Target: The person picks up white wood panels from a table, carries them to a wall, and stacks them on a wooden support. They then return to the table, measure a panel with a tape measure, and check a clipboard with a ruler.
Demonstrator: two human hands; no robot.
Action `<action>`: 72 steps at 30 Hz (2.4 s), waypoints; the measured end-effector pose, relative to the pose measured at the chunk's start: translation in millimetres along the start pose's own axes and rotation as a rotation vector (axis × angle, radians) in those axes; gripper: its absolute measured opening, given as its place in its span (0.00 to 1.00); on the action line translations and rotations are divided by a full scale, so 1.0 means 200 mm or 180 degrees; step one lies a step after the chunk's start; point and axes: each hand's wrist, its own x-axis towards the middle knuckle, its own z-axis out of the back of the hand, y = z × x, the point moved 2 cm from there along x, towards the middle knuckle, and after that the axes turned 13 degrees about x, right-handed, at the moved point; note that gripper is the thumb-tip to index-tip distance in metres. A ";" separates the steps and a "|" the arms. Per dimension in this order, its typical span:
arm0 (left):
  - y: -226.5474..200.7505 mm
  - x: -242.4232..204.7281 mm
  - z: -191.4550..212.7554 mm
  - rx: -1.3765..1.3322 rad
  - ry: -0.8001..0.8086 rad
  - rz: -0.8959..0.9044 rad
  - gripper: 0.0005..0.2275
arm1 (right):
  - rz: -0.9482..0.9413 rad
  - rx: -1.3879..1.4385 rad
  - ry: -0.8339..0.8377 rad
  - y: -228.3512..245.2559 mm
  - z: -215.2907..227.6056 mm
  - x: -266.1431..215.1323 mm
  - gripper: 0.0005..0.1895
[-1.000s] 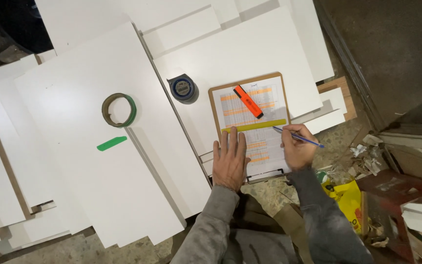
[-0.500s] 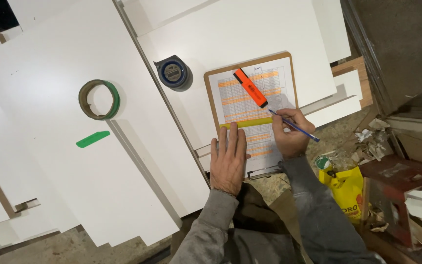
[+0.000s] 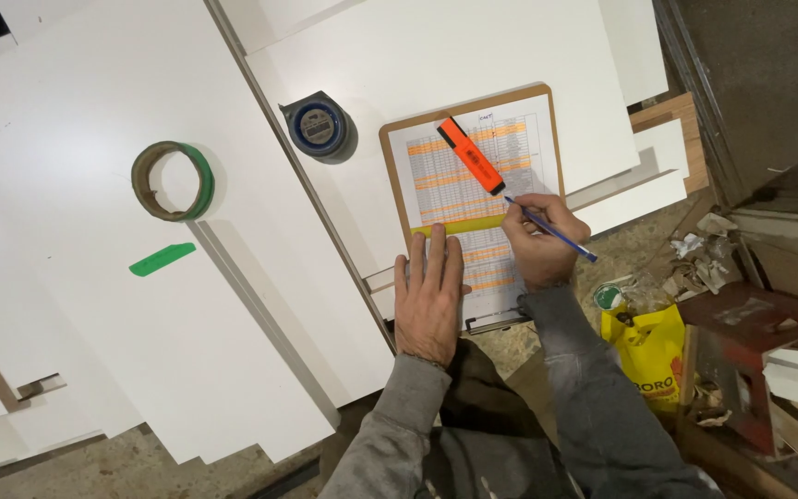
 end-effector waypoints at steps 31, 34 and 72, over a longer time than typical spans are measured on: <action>0.00 -0.01 -0.03 0.0062 -0.0063 0.0014 0.32 | 0.0105 -0.0125 0.0172 0.01 0.00 0.01 0.05; 0.00 -0.01 -0.01 0.0020 0.0024 0.0032 0.33 | 0.0155 -0.0089 0.0185 0.03 0.00 0.01 0.05; 0.86 -0.79 0.23 -0.1702 -0.0125 0.3929 0.36 | -0.0562 -0.0163 0.3635 0.62 -0.84 -0.59 0.40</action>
